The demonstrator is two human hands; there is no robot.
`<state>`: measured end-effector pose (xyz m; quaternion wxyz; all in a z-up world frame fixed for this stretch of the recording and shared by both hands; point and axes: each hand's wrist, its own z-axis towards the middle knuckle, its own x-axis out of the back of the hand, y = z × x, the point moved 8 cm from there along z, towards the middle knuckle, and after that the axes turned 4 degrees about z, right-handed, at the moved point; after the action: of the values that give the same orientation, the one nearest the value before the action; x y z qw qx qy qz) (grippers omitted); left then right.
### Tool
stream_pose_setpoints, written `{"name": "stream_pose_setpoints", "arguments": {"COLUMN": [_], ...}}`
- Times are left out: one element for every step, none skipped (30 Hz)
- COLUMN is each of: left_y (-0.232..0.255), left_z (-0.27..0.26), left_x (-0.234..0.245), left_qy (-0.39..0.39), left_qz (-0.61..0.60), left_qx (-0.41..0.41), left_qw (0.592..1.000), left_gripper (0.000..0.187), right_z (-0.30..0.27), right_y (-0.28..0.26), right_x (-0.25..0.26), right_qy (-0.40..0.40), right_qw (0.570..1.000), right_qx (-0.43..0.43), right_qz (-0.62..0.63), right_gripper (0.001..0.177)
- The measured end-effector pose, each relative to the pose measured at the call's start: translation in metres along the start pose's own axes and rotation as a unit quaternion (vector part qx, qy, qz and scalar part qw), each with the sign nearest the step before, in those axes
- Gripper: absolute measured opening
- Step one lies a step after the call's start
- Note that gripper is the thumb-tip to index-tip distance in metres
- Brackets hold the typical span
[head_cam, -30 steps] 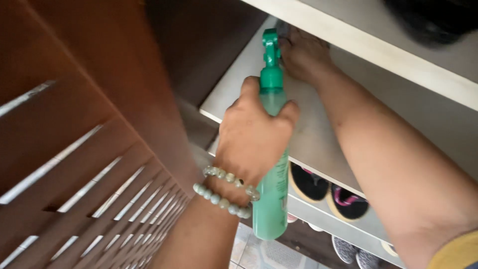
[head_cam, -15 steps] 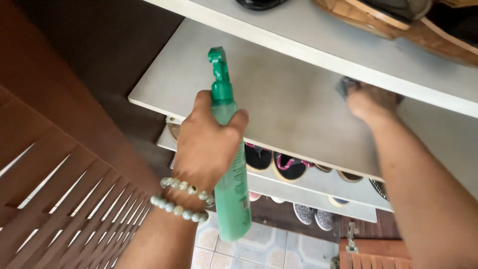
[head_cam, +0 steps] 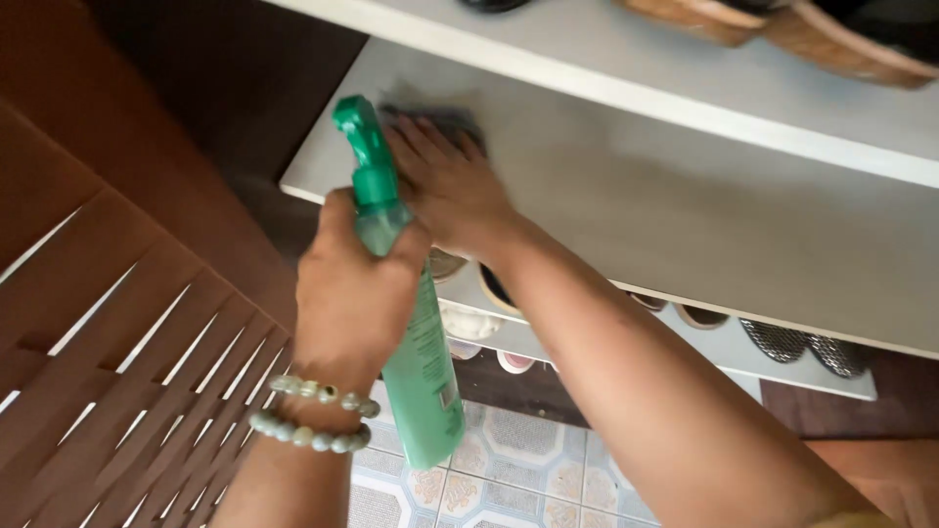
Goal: Cleaning the shelves of a shoe cabinet and wiping individual shoes with a cloth and cleaning spray.
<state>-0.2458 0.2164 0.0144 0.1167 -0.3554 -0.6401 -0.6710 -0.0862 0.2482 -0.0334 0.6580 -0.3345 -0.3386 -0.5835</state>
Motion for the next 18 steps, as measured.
{"name": "stream_pose_setpoints", "arguments": {"left_y": [0.003, 0.007, 0.010, 0.017, 0.024, 0.030, 0.037, 0.044, 0.049, 0.051, 0.054, 0.055, 0.055, 0.053, 0.052, 0.047, 0.041, 0.035], "left_z": [-0.002, -0.007, -0.013, -0.018, -0.024, -0.030, -0.037, -0.043, -0.048, -0.053, -0.057, -0.060, -0.063, -0.064, -0.067, -0.068, -0.069, -0.069], "left_x": [-0.006, -0.015, -0.025, -0.034, -0.043, -0.051, -0.060, -0.068, -0.073, -0.078, -0.081, -0.081, -0.081, -0.078, -0.075, -0.069, -0.063, -0.057], "left_qy": [0.004, 0.005, -0.002, -0.008, -0.014, -0.021, -0.031, -0.041, -0.048, -0.055, -0.062, -0.066, -0.070, -0.072, -0.073, -0.070, -0.066, -0.064], "left_qz": [-0.004, -0.008, -0.008, -0.019, -0.031, -0.032, -0.039, -0.046, -0.048, -0.054, -0.060, -0.063, -0.064, -0.063, -0.064, -0.056, -0.047, -0.046], "left_qx": [-0.014, -0.029, -0.033, -0.056, -0.078, -0.082, -0.091, -0.100, -0.104, -0.102, -0.100, -0.103, -0.100, -0.096, -0.097, -0.087, -0.077, -0.076], "left_qw": [1.000, 1.000, 0.999, 0.998, 0.996, 0.996, 0.995, 0.993, 0.992, 0.992, 0.991, 0.991, 0.990, 0.991, 0.990, 0.992, 0.994, 0.994], "left_gripper": [0.053, 0.053, 0.053, 0.054, 0.055, 0.055, 0.056, 0.058, 0.058, 0.058, 0.058, 0.058, 0.056, 0.055, 0.055, 0.053, 0.052, 0.052], "right_z": [-0.016, -0.037, -0.064, -0.092, -0.121, -0.160, -0.198, -0.237, -0.272, -0.306, -0.340, -0.352, -0.371, -0.391, -0.389, -0.393, -0.396, -0.399], "right_y": [0.016, 0.032, 0.053, 0.080, 0.106, 0.129, 0.151, 0.171, 0.189, 0.211, 0.232, 0.233, 0.245, 0.253, 0.244, 0.239, 0.232, 0.231], "right_x": [0.011, 0.023, 0.036, 0.050, 0.064, 0.079, 0.097, 0.115, 0.136, 0.157, 0.177, 0.202, 0.226, 0.246, 0.255, 0.262, 0.269, 0.254], "right_qy": [-0.042, -0.083, -0.083, -0.097, -0.111, -0.111, -0.108, -0.105, -0.107, -0.102, -0.097, -0.097, -0.114, -0.127, -0.127, -0.133, -0.138, -0.138], "right_qw": [0.997, 0.990, 0.989, 0.982, 0.971, 0.969, 0.961, 0.947, 0.945, 0.940, 0.934, 0.933, 0.901, 0.863, 0.863, 0.834, 0.802, 0.804], "right_qx": [-0.051, -0.106, -0.113, -0.160, -0.207, -0.214, -0.210, -0.204, -0.210, -0.245, -0.280, -0.282, -0.370, -0.453, -0.454, -0.500, -0.545, -0.544], "right_qz": [0.027, 0.052, 0.049, -0.003, -0.055, -0.060, -0.142, -0.224, -0.229, -0.214, -0.199, -0.204, -0.195, -0.182, -0.184, -0.192, -0.201, -0.199], "right_gripper": [0.063, 0.061, 0.061, 0.061, 0.061, 0.061, 0.058, 0.056, 0.056, 0.059, 0.061, 0.061, 0.063, 0.065, 0.065, 0.064, 0.064, 0.064]}}
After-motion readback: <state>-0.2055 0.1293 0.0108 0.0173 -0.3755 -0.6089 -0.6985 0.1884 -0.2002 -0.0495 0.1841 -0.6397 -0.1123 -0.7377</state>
